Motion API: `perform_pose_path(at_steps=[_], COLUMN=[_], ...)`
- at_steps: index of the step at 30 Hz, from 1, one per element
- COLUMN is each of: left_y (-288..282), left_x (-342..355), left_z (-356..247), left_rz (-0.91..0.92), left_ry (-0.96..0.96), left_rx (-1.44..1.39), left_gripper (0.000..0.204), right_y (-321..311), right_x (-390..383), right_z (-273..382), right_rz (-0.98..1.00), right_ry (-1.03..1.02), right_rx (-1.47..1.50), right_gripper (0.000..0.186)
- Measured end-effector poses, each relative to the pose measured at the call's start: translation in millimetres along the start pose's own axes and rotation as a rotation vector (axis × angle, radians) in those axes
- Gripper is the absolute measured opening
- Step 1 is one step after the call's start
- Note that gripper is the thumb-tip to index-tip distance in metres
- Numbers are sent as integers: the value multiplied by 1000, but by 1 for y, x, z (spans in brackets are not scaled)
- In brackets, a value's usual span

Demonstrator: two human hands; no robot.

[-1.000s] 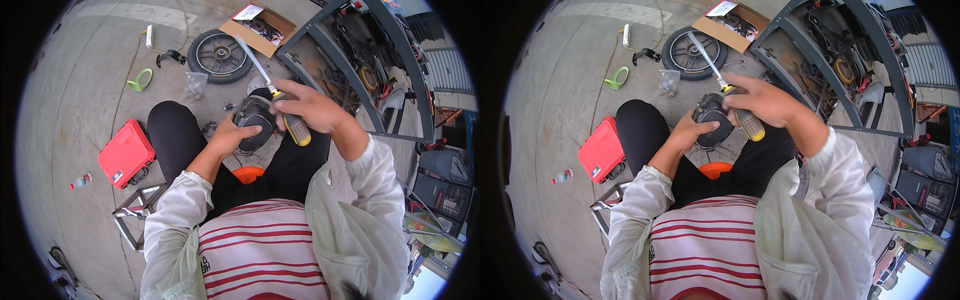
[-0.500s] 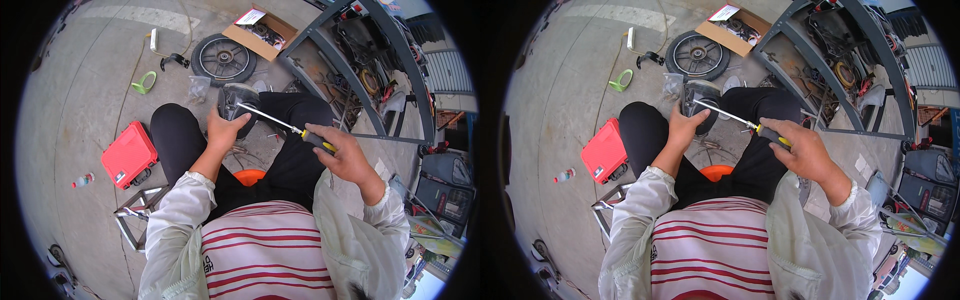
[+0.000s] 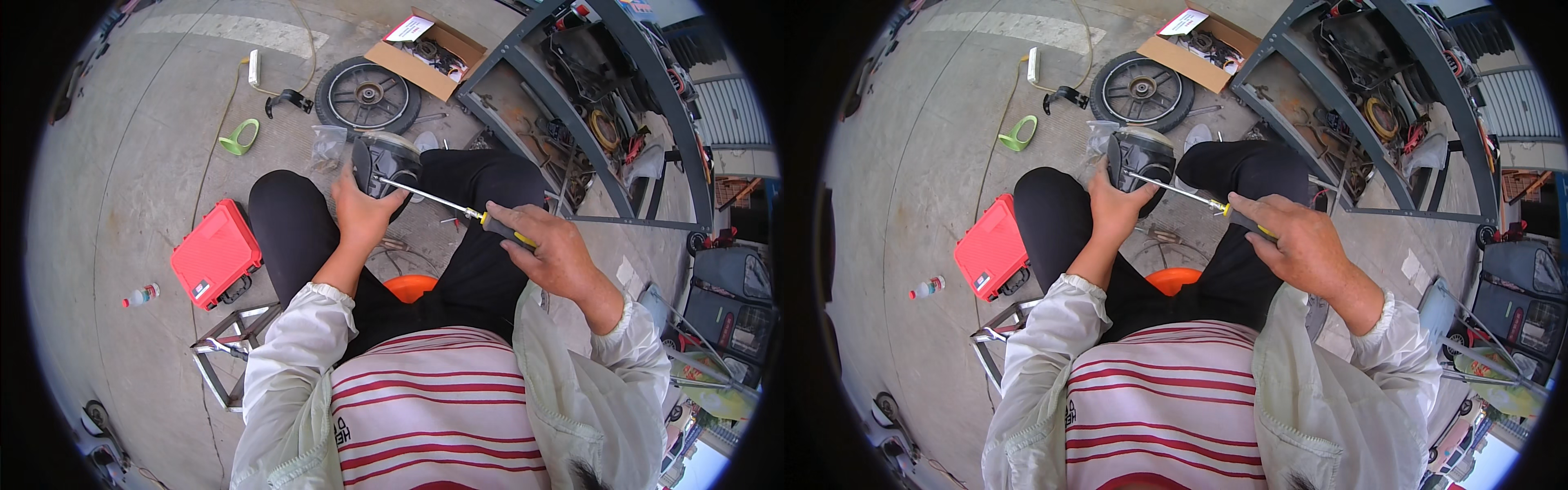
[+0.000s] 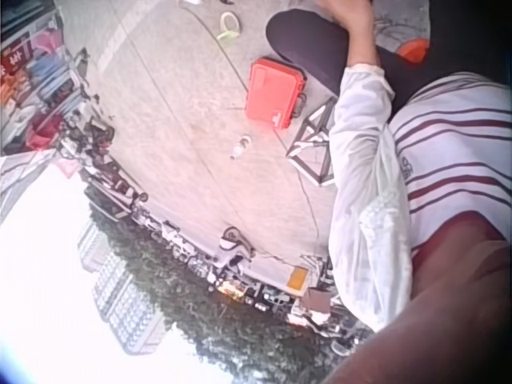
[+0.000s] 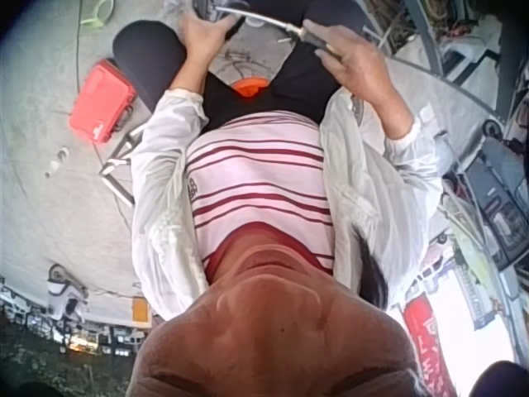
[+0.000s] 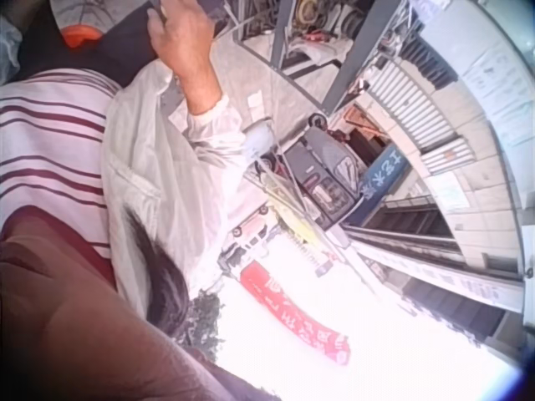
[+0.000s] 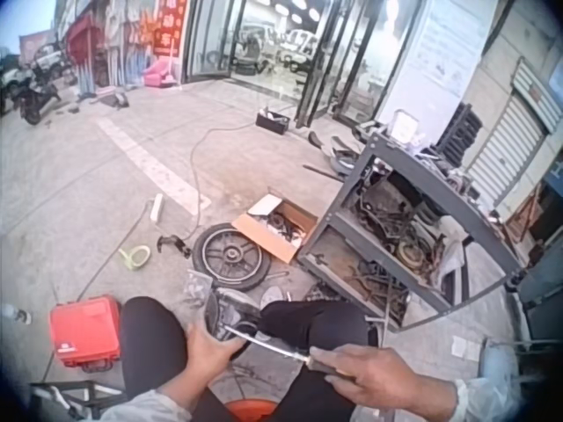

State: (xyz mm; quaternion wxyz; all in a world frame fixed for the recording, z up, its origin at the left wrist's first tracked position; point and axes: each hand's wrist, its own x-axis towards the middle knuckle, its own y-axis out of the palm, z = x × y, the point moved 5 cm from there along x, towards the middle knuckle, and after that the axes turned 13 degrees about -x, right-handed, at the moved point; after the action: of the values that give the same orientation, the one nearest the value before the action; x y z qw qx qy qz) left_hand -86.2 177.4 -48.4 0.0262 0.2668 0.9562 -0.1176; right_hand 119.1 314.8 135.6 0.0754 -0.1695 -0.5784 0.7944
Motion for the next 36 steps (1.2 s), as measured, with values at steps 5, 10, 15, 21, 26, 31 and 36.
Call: perform_pose_path(at_steps=[5,10,15,21,26,31,36], left_y=[-1,-1,-3,-4,-7,-11,-17], left_x=[-2,-3,-4,-3,-3,-1,1], left_z=[-1,-2,-6,-5,-7,-3,-2], left_rz=[0,-3,-13,-48,-63,-67,-77], left_ry=[27,21,2,28,49,50,61], left_rx=[40,49,72,96,134,114,98], left_gripper=[104,104,105,106,108,109,107], right_y=[-1,-2,-2,4,4,4,3], right_x=[0,-1,-4,-6,-7,-12,-11], right_z=[2,5,12,15,11,9,-2], right_rz=[13,-2,-24,-4,-76,-193,-344], right_ry=[4,-7,-14,19,89,-7,-84], right_rx=[-27,-68,-117,-8,-134,-189,55], right_gripper=[60,60,61,56,50,49,39])
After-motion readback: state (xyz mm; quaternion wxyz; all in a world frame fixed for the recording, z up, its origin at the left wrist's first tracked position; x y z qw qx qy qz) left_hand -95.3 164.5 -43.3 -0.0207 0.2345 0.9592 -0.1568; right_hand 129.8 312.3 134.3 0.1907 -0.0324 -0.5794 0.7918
